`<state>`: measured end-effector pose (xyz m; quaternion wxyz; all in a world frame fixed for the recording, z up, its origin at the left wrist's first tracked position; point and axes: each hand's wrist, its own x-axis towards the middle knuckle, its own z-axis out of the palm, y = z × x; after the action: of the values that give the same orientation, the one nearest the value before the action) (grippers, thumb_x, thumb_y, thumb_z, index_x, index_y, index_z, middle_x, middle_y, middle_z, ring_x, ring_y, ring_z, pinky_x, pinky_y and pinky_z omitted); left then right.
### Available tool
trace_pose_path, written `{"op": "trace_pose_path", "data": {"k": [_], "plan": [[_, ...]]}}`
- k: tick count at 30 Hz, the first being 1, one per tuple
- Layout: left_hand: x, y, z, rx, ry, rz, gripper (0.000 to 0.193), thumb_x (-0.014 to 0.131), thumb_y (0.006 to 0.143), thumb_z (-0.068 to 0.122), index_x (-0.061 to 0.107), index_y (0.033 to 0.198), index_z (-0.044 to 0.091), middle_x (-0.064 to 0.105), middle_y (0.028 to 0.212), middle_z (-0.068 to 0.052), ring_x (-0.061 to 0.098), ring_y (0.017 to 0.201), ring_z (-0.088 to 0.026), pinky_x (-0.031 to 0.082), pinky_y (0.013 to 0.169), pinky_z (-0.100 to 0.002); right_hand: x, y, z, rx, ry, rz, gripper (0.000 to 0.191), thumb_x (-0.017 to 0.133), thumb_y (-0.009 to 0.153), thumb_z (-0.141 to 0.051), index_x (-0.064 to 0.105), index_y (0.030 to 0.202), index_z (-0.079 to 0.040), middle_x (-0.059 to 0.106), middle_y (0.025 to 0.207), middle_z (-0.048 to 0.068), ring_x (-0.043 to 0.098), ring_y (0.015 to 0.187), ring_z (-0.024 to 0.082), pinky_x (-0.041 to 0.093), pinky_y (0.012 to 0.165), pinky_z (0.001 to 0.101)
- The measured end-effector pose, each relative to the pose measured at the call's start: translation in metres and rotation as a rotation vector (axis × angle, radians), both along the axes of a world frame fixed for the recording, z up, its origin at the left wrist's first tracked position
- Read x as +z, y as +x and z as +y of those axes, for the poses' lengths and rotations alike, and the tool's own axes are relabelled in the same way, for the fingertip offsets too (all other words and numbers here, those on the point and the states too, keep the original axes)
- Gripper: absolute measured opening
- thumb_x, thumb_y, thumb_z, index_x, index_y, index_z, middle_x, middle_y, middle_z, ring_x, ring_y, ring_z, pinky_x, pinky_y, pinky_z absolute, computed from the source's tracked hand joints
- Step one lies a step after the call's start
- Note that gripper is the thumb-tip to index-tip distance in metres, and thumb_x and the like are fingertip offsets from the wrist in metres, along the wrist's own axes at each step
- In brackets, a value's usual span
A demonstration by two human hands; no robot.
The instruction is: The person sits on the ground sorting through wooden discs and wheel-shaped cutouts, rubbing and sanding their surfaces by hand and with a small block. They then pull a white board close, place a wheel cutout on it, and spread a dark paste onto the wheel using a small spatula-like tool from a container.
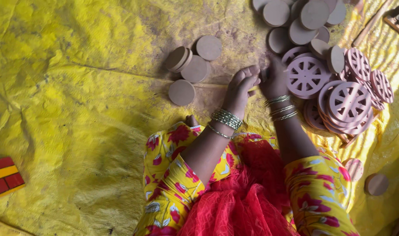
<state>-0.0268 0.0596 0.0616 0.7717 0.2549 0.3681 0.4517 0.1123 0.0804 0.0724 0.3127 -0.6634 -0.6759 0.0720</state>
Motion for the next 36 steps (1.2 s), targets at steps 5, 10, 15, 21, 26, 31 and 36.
{"op": "trace_pose_path", "data": {"k": [5,10,15,21,26,31,36], "plan": [[-0.038,0.046,-0.039,-0.217,-0.048,0.161,0.048,0.058,0.095,0.039,0.063,0.133,0.010,0.068,0.121,-0.003,0.062,0.100,-0.014,0.047,0.076,-0.029,0.008,0.117,0.003,-0.416,-0.026,-0.280,0.064,0.082,0.084,-0.014,0.056,0.143,-0.007,0.060,0.132,0.021,0.055,0.121,0.043,0.045,0.100,0.0535],[-0.080,0.073,-0.038,-0.245,-0.025,0.254,0.047,0.058,0.096,0.041,0.063,0.132,0.011,0.069,0.118,-0.003,0.063,0.099,-0.015,0.051,0.080,-0.028,0.001,0.147,-0.010,-0.594,-0.171,-0.360,0.066,0.082,0.083,-0.018,0.055,0.142,-0.011,0.061,0.128,0.019,0.058,0.115,0.043,0.045,0.093,0.0557],[-0.087,0.079,-0.040,-0.318,-0.026,0.255,0.046,0.060,0.096,0.039,0.067,0.131,0.010,0.070,0.114,-0.006,0.066,0.099,-0.018,0.052,0.078,-0.031,0.005,0.155,-0.014,-0.535,-0.037,-0.425,0.046,0.079,0.091,-0.018,0.061,0.132,-0.011,0.066,0.116,0.017,0.062,0.103,0.040,0.047,0.085,0.0521],[-0.078,0.071,-0.028,-0.333,-0.032,0.219,0.052,0.061,0.095,0.042,0.062,0.136,0.010,0.069,0.120,-0.005,0.065,0.099,-0.017,0.051,0.071,-0.032,0.017,0.130,-0.040,-0.437,0.247,-0.156,0.017,0.066,0.098,0.000,0.061,0.113,-0.006,0.062,0.099,0.012,0.062,0.093,0.032,0.049,0.085,0.0442],[-0.059,0.065,-0.002,-0.101,-0.318,-0.096,0.066,0.055,0.091,0.060,0.045,0.141,0.018,0.056,0.123,0.000,0.060,0.103,-0.019,0.057,0.070,-0.040,0.029,0.036,-0.080,-0.053,0.387,0.060,0.022,0.071,0.092,0.001,0.059,0.109,-0.005,0.064,0.104,0.015,0.065,0.095,0.033,0.052,0.087,0.0395],[-0.038,0.029,0.009,0.006,-0.318,-0.352,0.064,0.056,0.096,0.065,0.054,0.139,0.017,0.061,0.116,-0.012,0.060,0.097,-0.026,0.051,0.061,-0.038,0.032,-0.015,-0.114,0.247,0.263,0.108,0.044,0.071,0.085,-0.003,0.055,0.127,-0.003,0.067,0.117,0.016,0.063,0.109,0.035,0.050,0.095,0.0417],[-0.052,-0.006,-0.043,0.040,-0.499,-0.107,0.057,0.052,0.087,0.058,0.054,0.135,0.027,0.061,0.112,-0.002,0.058,0.100,-0.022,0.053,0.070,-0.045,0.028,-0.034,-0.140,0.052,0.003,0.715,0.053,0.067,0.098,-0.012,0.045,0.145,-0.002,0.063,0.137,0.015,0.061,0.104,0.027,0.048,0.091,0.0418]]}}
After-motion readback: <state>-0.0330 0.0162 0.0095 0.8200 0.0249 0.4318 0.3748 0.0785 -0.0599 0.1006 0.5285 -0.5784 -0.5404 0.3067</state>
